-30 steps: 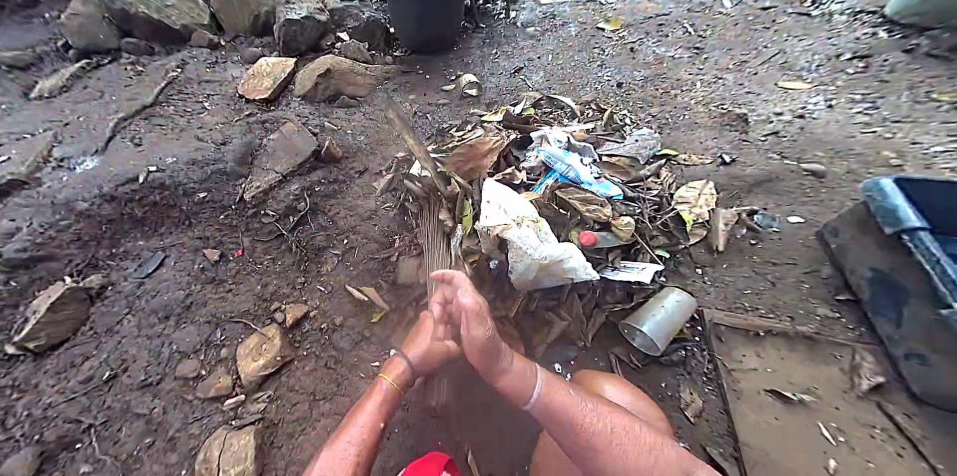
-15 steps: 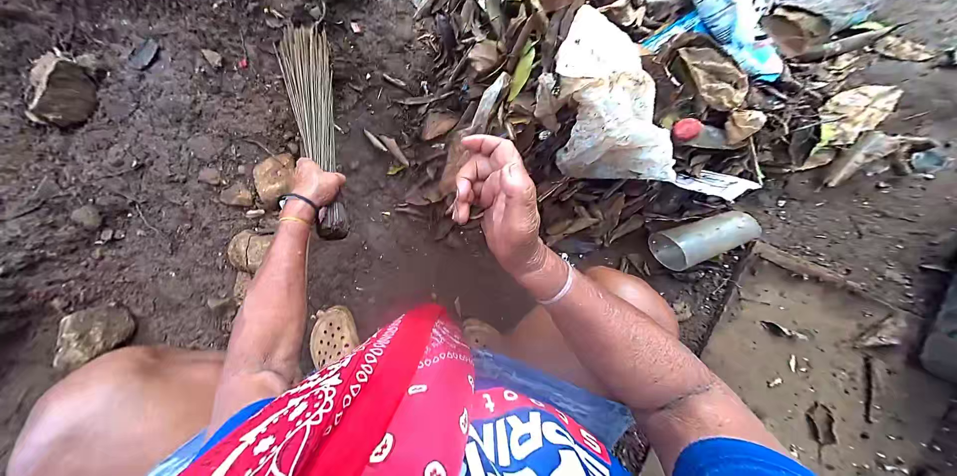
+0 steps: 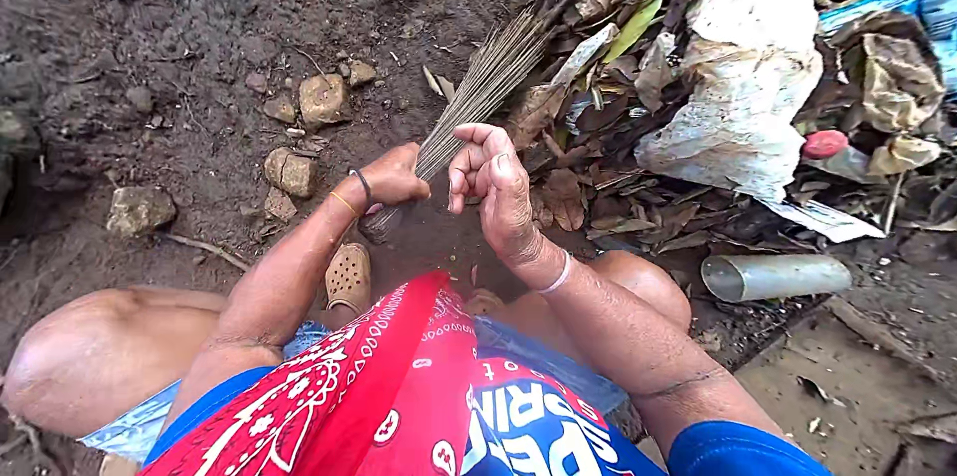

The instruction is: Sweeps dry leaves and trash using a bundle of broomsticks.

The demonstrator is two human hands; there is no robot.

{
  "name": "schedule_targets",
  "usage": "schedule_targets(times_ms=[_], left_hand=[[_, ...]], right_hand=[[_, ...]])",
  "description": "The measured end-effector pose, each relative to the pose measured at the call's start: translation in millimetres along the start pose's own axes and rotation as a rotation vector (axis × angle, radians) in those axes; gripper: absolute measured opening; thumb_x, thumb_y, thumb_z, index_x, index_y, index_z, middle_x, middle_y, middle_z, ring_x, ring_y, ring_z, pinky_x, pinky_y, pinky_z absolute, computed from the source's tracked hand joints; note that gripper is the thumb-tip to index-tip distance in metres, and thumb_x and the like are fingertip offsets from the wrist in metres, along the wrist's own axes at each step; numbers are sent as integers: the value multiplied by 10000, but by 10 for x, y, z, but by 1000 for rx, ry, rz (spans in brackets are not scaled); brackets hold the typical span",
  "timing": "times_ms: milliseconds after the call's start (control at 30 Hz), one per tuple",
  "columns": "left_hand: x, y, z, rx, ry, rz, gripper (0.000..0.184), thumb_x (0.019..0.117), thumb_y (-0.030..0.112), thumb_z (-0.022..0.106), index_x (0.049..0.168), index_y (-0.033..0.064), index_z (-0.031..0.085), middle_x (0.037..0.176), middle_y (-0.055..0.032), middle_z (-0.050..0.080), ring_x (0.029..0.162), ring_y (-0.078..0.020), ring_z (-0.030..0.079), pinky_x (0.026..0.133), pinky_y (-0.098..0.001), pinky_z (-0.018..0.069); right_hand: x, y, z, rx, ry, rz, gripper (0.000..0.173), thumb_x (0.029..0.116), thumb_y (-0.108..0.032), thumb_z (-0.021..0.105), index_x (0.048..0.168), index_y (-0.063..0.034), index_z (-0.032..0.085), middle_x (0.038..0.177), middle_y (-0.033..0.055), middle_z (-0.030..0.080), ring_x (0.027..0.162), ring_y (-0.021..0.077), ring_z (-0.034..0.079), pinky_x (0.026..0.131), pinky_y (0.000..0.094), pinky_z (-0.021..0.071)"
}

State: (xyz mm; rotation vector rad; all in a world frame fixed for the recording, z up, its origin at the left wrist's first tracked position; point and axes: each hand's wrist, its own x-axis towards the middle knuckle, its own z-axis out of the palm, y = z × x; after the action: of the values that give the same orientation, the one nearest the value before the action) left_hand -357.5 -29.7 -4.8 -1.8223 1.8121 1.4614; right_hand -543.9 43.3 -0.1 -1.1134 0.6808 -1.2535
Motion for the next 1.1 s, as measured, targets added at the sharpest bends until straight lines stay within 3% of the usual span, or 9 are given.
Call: schedule_targets(times_ms=[200, 267, 333, 433, 667, 833, 933, 1000, 1100], left_hand=[[-778, -497, -596, -149, 335, -232, 518, 860, 62, 737, 1329, 4, 524, 983, -178, 680, 798, -265, 684, 762, -489, 579], [-816, -720, -707, -252, 457, -361, 404, 913, 88, 716, 1268, 2, 542, 917, -132, 667, 718, -192, 672, 700, -396, 595], [-686, -891, -713, -281, 516, -507, 333, 893, 110, 724, 1163, -17, 576, 897, -126, 664, 710, -185, 662, 686, -384, 585], [-376, -882, -452, -222, 415, -557, 370, 842, 115, 771, 1117, -79, 617, 988, -212, 668, 854, -290, 655, 806, -516, 541], [-464, -394, -146, -225, 149, -364, 234, 835, 52, 753, 1010, -2, 606, 788, -98, 669, 657, -158, 658, 641, -335, 561], [-826, -173, 2, -93, -152, -161, 534, 769, 80, 779, 1249, 8, 558, 901, -125, 676, 741, -224, 674, 693, -432, 576], [-979, -187, -126, -124, -64, -154, 534, 757, 88, 747, 1260, 39, 573, 850, -100, 699, 686, -200, 686, 644, -396, 593], [-1067, -258, -359, -153, 19, -213, 519, 817, 18, 716, 1306, 37, 544, 852, -119, 696, 673, -214, 690, 641, -392, 604], [-999, -338, -501, -182, 118, -304, 317, 873, -16, 677, 1173, -2, 578, 774, -120, 674, 618, -208, 676, 593, -363, 593]], right_hand=[[16, 70, 29, -11, -46, 20, 616, 1054, -438, 242, 1367, 71, 392, 791, -33, 553, 567, 31, 523, 526, 199, 496], [1, 51, 19, 7, -47, 22, 655, 1060, -491, 237, 1382, 59, 388, 792, -28, 558, 558, 37, 524, 511, 195, 493], [-21, 18, 21, 33, -45, 20, 644, 1053, -496, 239, 1393, 29, 389, 766, -13, 549, 514, 57, 504, 462, 200, 474], [-45, 6, 24, 36, -47, 10, 640, 1055, -512, 245, 1384, 16, 395, 767, -24, 547, 517, 50, 502, 468, 195, 477], [-1, 72, 75, 18, -21, 22, 617, 1060, -501, 262, 1348, 25, 405, 776, -65, 557, 559, 20, 531, 532, 192, 511], [7, 65, 146, -24, -56, 22, 591, 1060, -397, 241, 1364, 86, 391, 778, -19, 542, 573, 40, 503, 517, 206, 469], [6, -6, 91, -31, -28, 17, 599, 1052, -387, 230, 1372, 90, 401, 760, 1, 531, 550, 61, 493, 484, 215, 454], [5, -41, 34, -33, -8, 9, 606, 1049, -392, 236, 1371, 94, 403, 767, -1, 530, 552, 57, 496, 489, 214, 460], [-64, -85, -17, -30, -1, -1, 581, 1047, -361, 225, 1374, 87, 398, 753, 16, 518, 525, 73, 477, 462, 218, 443]])
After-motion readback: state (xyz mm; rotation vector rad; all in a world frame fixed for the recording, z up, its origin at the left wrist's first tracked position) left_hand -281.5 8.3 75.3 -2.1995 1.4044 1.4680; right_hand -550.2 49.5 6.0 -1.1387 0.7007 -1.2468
